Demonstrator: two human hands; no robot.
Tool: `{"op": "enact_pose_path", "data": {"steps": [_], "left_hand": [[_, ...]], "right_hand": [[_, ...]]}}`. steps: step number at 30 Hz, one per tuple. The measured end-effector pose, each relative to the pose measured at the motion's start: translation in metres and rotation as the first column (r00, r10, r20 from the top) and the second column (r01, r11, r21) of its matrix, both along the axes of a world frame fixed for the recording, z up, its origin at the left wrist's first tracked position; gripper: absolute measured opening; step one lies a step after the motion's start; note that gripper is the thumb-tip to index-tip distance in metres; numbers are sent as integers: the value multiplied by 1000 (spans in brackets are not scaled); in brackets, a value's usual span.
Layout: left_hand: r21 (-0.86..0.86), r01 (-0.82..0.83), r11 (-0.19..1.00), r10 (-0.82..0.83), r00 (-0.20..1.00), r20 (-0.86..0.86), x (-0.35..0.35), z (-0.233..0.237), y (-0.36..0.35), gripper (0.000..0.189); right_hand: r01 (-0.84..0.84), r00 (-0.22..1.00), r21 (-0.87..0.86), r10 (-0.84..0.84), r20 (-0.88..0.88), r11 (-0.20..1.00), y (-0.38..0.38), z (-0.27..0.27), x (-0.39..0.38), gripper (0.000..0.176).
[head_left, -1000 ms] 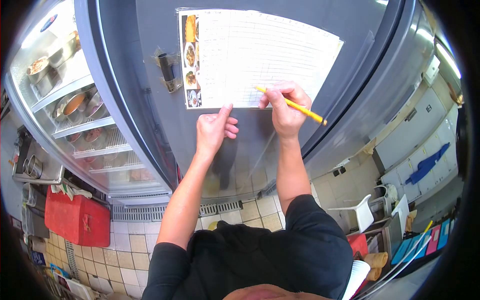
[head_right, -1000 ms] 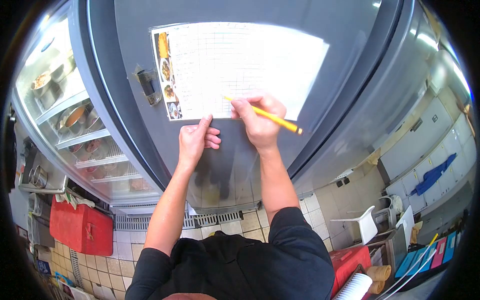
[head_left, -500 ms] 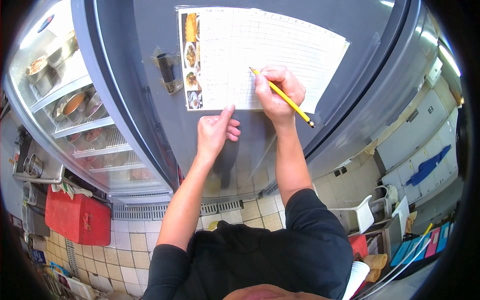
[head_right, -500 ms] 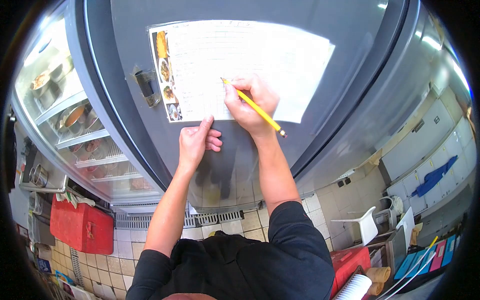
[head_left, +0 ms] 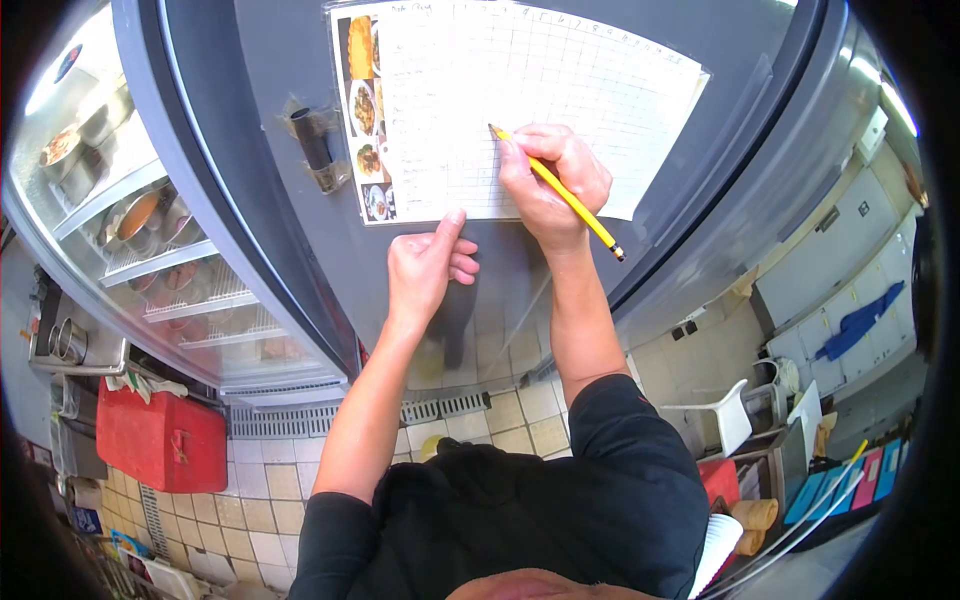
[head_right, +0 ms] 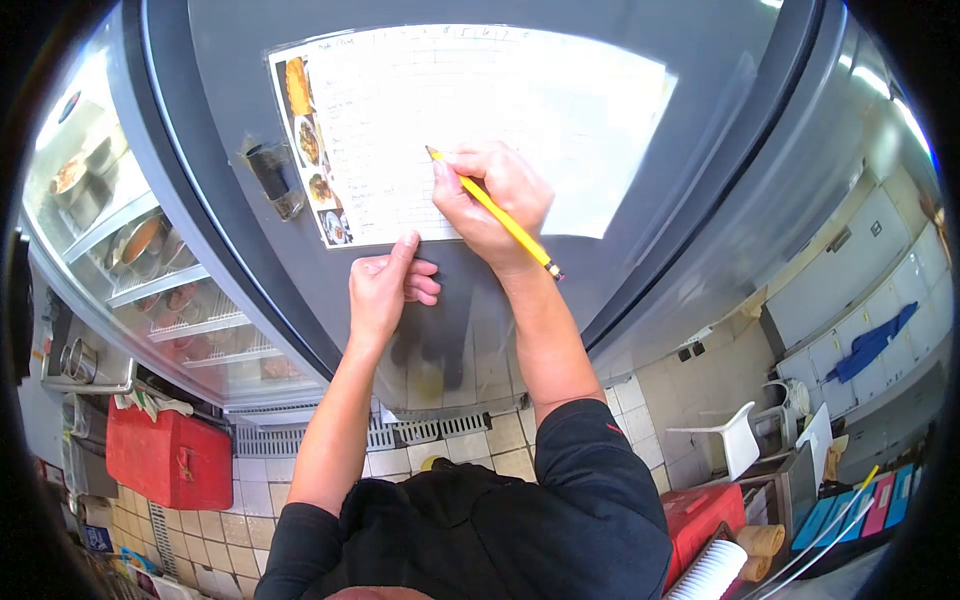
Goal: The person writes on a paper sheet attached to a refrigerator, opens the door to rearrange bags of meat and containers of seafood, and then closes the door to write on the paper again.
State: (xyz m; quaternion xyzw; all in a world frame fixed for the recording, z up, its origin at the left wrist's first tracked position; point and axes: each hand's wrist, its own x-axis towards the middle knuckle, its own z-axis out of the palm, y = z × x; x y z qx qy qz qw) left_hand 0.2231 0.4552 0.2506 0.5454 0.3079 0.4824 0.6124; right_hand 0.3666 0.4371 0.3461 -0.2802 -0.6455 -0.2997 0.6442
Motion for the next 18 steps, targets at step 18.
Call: {"op": "enact_pose_path", "data": {"steps": [18], "left_hand": [[-28, -9, 1000, 10, 1000, 23, -1, 6, -3, 54]], "right_hand": [[-217, 972, -105, 205, -111, 970, -3, -5, 6, 17]]}}
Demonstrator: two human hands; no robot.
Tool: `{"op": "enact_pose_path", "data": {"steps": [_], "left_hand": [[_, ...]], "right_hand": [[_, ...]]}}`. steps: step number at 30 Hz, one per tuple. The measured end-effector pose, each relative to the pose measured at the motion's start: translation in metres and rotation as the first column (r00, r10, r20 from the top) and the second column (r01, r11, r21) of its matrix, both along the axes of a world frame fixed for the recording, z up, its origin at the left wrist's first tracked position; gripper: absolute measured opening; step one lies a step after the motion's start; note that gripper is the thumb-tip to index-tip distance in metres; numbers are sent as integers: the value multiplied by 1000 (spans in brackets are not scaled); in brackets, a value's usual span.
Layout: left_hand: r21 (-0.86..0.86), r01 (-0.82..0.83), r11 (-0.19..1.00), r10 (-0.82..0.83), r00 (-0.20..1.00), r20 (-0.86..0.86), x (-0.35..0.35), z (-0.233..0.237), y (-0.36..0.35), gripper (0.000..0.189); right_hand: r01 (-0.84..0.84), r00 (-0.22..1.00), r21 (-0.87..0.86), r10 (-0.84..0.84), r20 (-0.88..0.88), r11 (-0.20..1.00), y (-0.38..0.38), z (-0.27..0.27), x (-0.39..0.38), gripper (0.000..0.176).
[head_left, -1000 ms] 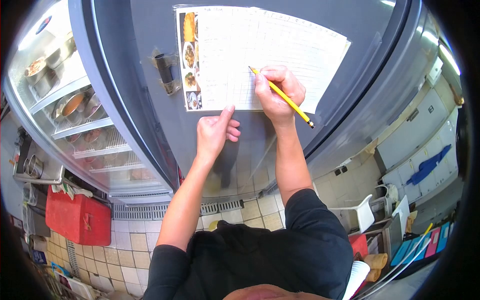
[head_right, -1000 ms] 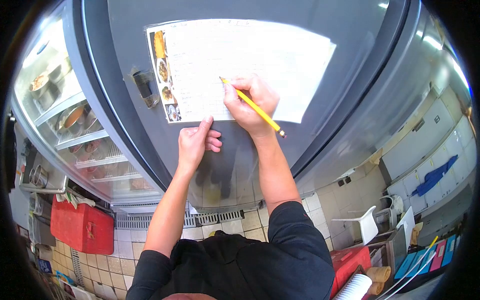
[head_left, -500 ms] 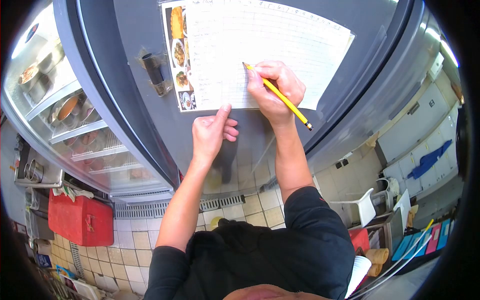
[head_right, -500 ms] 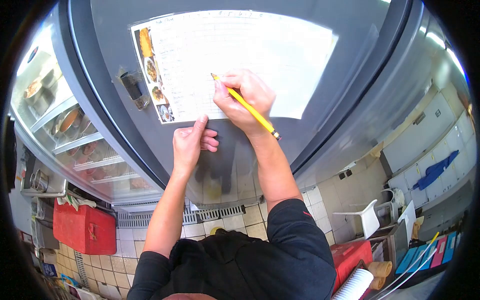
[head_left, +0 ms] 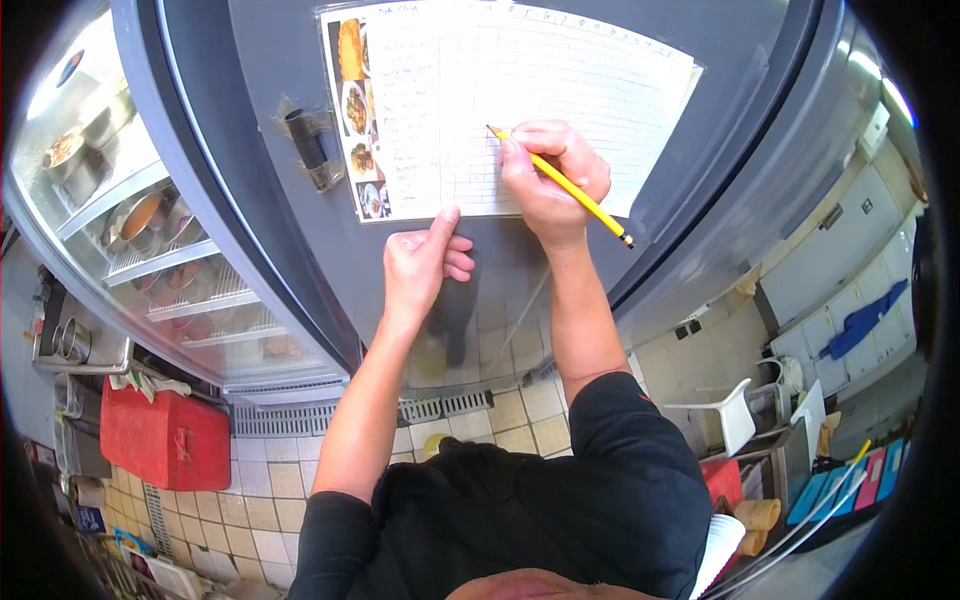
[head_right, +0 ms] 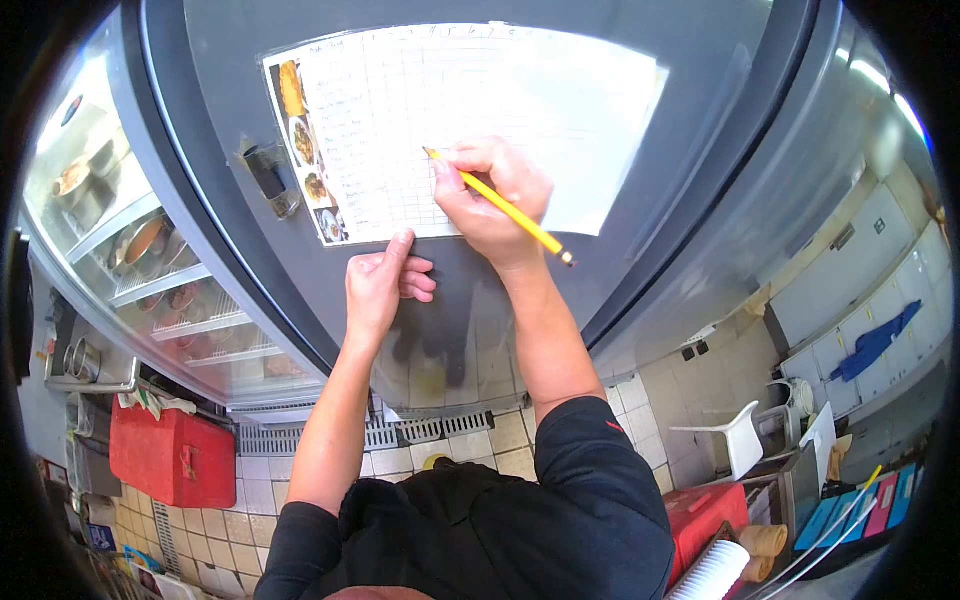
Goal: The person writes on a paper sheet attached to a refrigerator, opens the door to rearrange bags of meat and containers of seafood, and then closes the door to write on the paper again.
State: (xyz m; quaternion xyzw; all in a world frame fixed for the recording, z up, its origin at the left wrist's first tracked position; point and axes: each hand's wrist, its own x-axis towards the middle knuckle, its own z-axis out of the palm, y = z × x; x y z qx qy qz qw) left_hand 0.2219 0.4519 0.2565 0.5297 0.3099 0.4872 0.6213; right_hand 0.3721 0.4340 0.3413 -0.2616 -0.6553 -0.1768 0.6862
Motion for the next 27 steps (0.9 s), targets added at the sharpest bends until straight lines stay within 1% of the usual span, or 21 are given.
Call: {"op": "enact_pose_path", "data": {"steps": [5, 8, 9, 12, 14, 15, 16, 17, 18, 20, 21, 22, 23, 24, 26, 27], "left_hand": [[-5, -7, 1000, 7, 1000, 16, 1, -1, 0, 53], [12, -3, 1000, 3, 1000, -15, -1, -1, -2, 51], [20, -1, 1000, 1, 1000, -30, -2, -1, -3, 49], [149, 67, 987, -58, 996, -61, -7, -24, 2, 42], [170, 109, 979, -92, 991, -102, -17, -40, -10, 38], [180, 132, 975, -110, 986, -124, -25, -51, -18, 37], [166, 161, 973, -126, 970, -207, -34, -71, -24, 36], [148, 190, 970, -141, 947, -290, -44, -96, -28, 36], [153, 195, 969, -110, 891, -441, -55, -124, -34, 38], [100, 210, 973, -109, 790, -603, -88, -207, -45, 44], [-53, 224, 973, -196, 684, -702, -115, -270, -46, 46], [-226, 235, 945, -324, 595, -736, -147, -343, -51, 43], [-264, 20, 964, -211, 663, -719, -178, -398, -82, 36], [-371, -59, 927, -262, 606, -751, -210, -431, -111, 37], [-178, -204, 963, -55, 497, -866, -281, -508, -198, 39], [-175, -242, 954, -55, 432, -900, -305, -530, -229, 38]], "right_hand": [[-261, 960, -87, 250, -125, 961, -2, -4, 9, 14], [-381, 917, -65, 369, -150, 922, -8, 2, 8, 13], [-365, 926, -61, 356, -124, 929, -9, 3, 9, 12], [-307, 951, -45, 304, -61, 951, -4, 0, 13, 11], [-249, 968, -32, 248, -36, 968, 2, -4, 15, 11], [-178, 984, -15, 178, -9, 984, 1, -2, 15, 11], [-106, 994, 3, 106, 14, 994, 0, -2, 13, 11], [-32, 999, 22, 32, 34, 999, -1, -1, 13, 11], [-11, 999, 25, 9, 48, 1000, -4, 1, 12, 11], [35, 997, 29, -37, 72, 999, -7, 4, 11, 12], [34, 997, 37, -37, 73, 999, -6, 3, 11, 12], [33, 997, 45, -36, 75, 998, -4, 3, 12, 12], [33, 996, 54, -37, 76, 998, -3, 3, 12, 12], [30, 997, 60, -34, 69, 998, -2, 2, 12, 12], [27, 998, 71, -31, 56, 997, -1, 1, 11, 13], [36, 997, 81, -41, 62, 996, -1, 1, 10, 13]]}}
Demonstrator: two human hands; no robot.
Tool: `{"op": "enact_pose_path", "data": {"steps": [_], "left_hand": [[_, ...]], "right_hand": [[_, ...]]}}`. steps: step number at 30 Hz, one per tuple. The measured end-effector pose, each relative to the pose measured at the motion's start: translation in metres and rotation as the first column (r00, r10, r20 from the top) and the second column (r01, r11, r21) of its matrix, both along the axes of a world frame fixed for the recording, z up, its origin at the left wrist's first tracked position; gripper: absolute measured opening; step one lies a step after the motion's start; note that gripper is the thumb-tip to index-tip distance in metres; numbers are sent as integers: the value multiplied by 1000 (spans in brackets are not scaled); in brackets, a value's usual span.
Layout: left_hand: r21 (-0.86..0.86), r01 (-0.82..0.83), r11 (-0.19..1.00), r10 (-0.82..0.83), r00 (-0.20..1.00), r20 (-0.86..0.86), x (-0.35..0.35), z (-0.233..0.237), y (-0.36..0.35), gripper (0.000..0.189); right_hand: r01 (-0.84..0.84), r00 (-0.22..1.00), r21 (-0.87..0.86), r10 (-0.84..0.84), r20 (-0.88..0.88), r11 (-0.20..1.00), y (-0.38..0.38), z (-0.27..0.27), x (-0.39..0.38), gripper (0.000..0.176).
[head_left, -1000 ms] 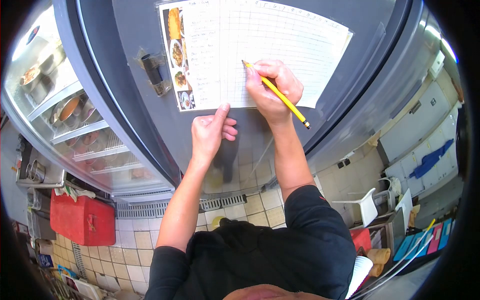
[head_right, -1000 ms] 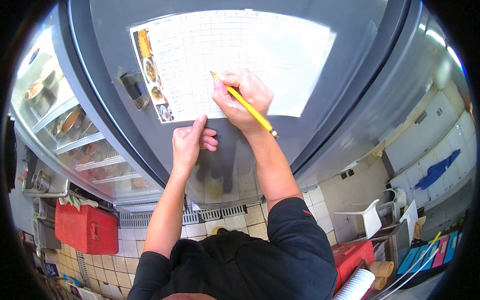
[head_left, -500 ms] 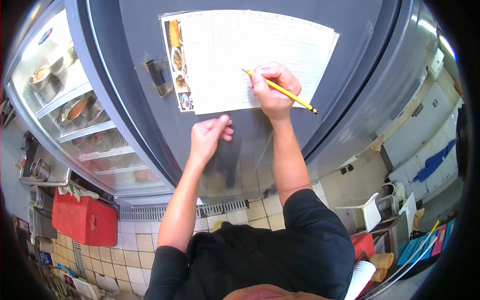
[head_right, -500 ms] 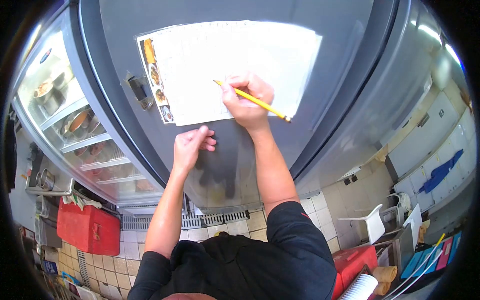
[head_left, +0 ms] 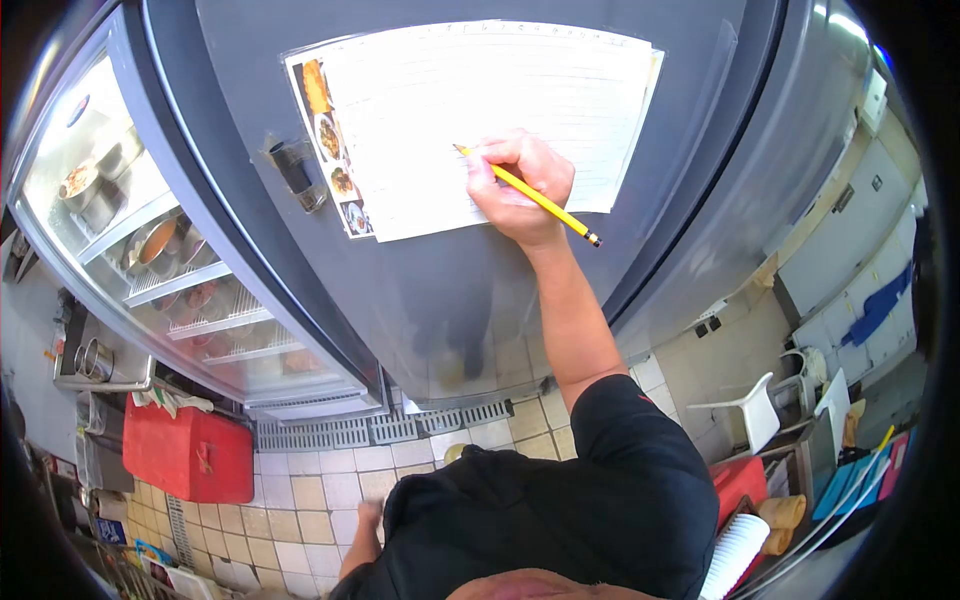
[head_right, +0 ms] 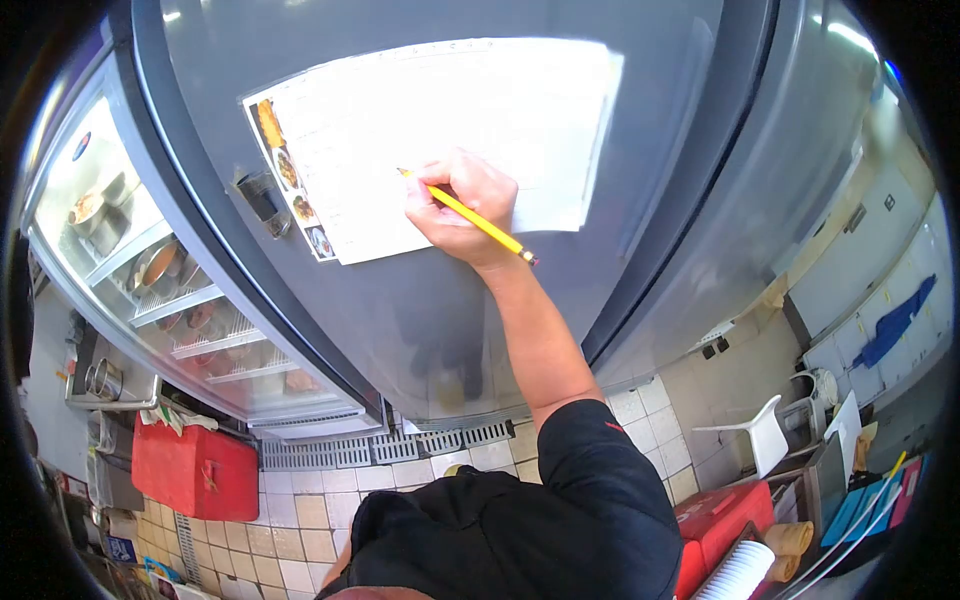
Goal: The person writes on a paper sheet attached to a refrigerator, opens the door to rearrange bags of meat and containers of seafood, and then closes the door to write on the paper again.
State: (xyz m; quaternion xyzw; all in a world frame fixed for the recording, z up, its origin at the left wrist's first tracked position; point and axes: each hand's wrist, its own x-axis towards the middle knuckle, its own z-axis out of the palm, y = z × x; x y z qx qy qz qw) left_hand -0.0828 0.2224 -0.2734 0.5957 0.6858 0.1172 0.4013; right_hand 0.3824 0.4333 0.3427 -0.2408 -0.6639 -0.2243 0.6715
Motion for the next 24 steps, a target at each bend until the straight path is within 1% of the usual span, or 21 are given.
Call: {"op": "enact_pose_path", "data": {"steps": [2, 3, 6, 9, 12, 14, 16, 18, 19, 20, 21, 22, 24], "left_hand": [[-105, -30, 994, 20, 995, -100, -20, -15, -40, 38], [-158, -38, 987, 19, 992, -124, -23, -21, -51, 37], [-245, -44, 969, 11, 991, -134, -20, -31, -63, 36], [-257, -42, 966, 13, 993, -115, -17, -36, -68, 35], [-223, -33, 974, 14, 996, -86, -16, -42, -68, 34], [-180, -19, 984, 7, 998, -69, -16, -46, -68, 34], [-92, 27, 995, -32, 998, -59, -20, -53, -64, 33], [124, 178, 976, -167, 981, -97, -19, -52, -52, 33], [299, 305, 904, -265, 950, -167, -21, -52, -49, 33], [108, 111, 988, -114, 993, 21, -24, -46, -45, 31], [-106, -123, 987, 141, 974, 178, -20, -15, -35, 29], [-291, -337, 895, 408, 882, 235, 15, 103, -14, 28], [-333, -350, 875, 428, 882, 196, 11, 103, -11, 26]], "right_hand": [[21, 1000, 19, -22, 17, 1000, -1, 2, -1, 14], [28, 999, 23, -29, 15, 999, -1, 2, -1, 14], [46, 999, 35, -47, 18, 998, -1, 3, -1, 15], [50, 998, 41, -51, 23, 998, -1, 2, -2, 15], [39, 999, 43, -39, 12, 998, 0, 1, -4, 15], [30, 999, 47, -30, 9, 998, 2, 0, -3, 15], [23, 1000, 37, -24, 14, 999, 2, 1, -3, 14], [32, 999, 39, -32, 20, 999, 1, 1, -3, 14], [43, 999, 45, -44, 26, 998, 1, 1, -3, 14], [54, 998, 50, -56, 31, 997, 0, 2, -3, 14], [55, 998, 42, -56, 23, 998, 0, 1, -3, 14], [55, 998, 33, -56, 15, 998, 0, 1, -3, 14], [58, 998, 24, -58, -1, 998, -1, 1, -4, 14]]}}
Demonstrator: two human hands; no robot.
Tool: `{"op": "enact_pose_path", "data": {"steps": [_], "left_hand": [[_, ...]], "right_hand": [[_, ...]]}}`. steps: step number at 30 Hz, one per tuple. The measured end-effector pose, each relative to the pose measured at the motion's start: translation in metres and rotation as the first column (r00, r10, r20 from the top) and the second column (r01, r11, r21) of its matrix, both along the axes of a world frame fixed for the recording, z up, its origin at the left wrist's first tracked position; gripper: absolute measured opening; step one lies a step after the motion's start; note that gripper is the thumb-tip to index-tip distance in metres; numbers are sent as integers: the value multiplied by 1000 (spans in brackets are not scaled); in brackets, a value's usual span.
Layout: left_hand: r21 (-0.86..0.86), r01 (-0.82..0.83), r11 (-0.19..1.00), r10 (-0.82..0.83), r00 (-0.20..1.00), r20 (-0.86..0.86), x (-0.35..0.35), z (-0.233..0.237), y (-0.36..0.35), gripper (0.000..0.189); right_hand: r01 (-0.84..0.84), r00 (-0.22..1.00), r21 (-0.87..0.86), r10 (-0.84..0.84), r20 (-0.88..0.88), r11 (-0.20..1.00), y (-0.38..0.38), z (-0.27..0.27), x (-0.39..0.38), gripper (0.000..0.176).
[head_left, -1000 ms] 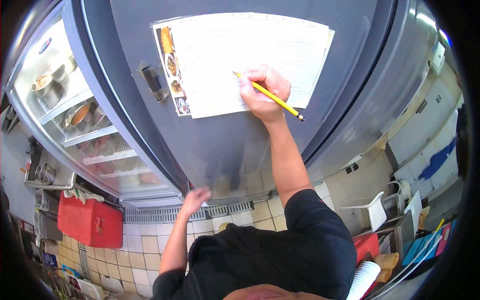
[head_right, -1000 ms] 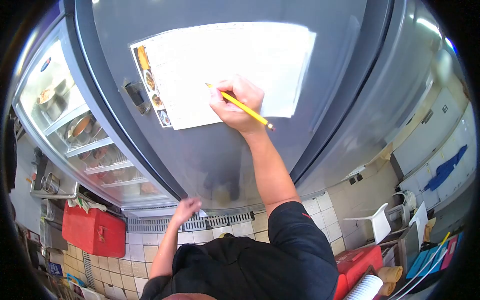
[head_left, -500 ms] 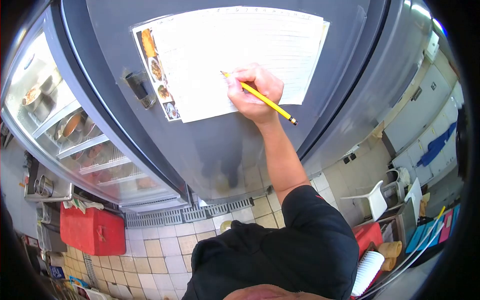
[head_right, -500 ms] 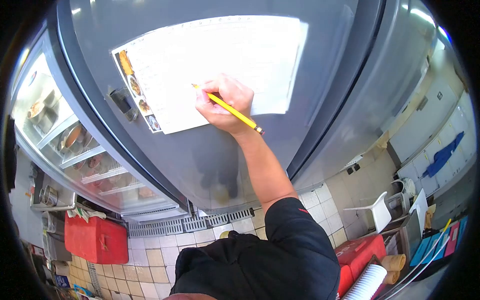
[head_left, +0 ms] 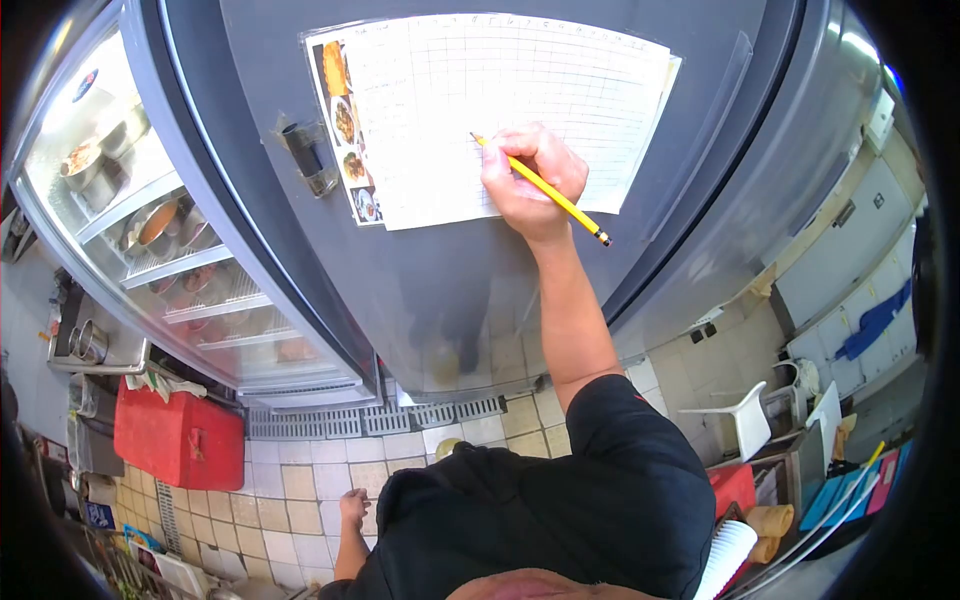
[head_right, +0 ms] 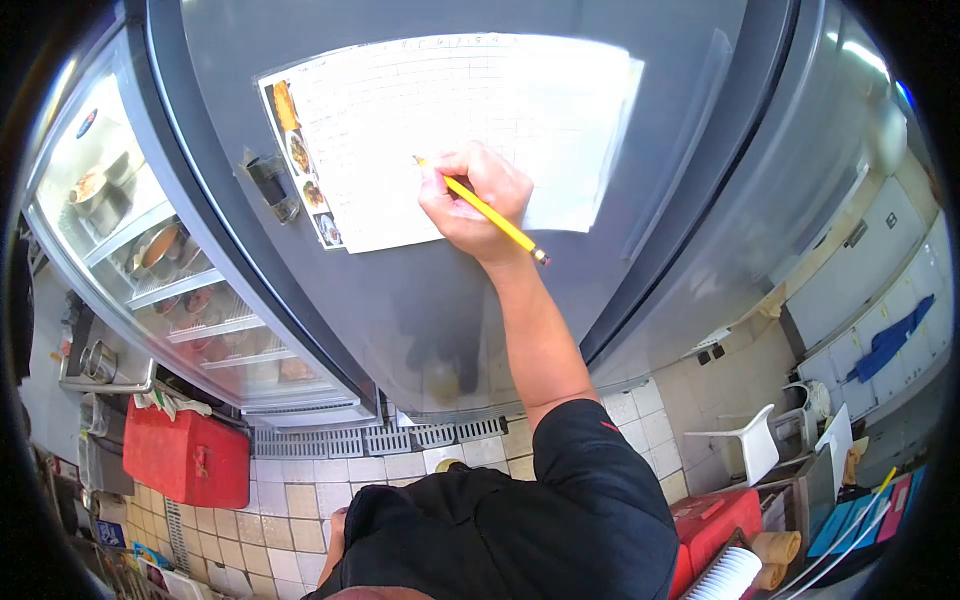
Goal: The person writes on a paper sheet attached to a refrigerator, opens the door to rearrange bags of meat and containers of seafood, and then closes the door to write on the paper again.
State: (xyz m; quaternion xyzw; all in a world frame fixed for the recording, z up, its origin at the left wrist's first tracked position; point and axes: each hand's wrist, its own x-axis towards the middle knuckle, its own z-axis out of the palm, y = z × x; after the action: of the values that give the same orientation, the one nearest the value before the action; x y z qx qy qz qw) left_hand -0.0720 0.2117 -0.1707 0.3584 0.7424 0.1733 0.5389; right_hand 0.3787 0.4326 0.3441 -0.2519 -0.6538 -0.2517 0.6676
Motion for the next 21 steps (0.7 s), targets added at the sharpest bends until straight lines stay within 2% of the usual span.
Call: {"op": "enact_pose_path", "data": {"steps": [1, 4, 5, 6, 7, 8, 9, 13, 21], "left_hand": [[-27, -4, 1000, 4, 1000, -9, -2, 0, 2, 25], [-135, -121, 983, 132, 988, 77, -30, -106, -29, 25], [-41, 313, 949, -314, 948, -47, -46, -141, -43, 26], [9, 738, 674, -682, 627, -377, -46, -137, -49, 28], [25, 923, 385, -697, 308, -647, -49, -138, -56, 30], [64, 646, 761, -558, 701, -443, -47, -138, -73, 30], [30, 524, 851, -478, 796, -371, -45, -137, -81, 30], [-7, 413, 911, -395, 865, -309, -45, -147, -94, 31], [52, 358, 932, -329, 900, -285, -48, -152, -87, 32]], "right_hand": [[3, 1000, 0, -3, -8, 1000, 0, 0, 0, 14], [16, 1000, 10, -15, -18, 1000, 1, 0, -1, 15], [20, 1000, 14, -20, -18, 1000, 1, 0, 0, 16], [27, 1000, 18, -27, -8, 999, 0, 0, 0, 16], [34, 999, 21, -34, 3, 999, -1, 1, 0, 16], [39, 999, 25, -40, 14, 999, -1, 2, 0, 16], [25, 1000, 24, -25, -7, 999, 0, 1, -1, 16], [-6, 999, 42, 8, -48, 999, 7, -3, -1, 18], [42, 999, 23, -41, -35, 999, 4, -2, -4, 17]]}}
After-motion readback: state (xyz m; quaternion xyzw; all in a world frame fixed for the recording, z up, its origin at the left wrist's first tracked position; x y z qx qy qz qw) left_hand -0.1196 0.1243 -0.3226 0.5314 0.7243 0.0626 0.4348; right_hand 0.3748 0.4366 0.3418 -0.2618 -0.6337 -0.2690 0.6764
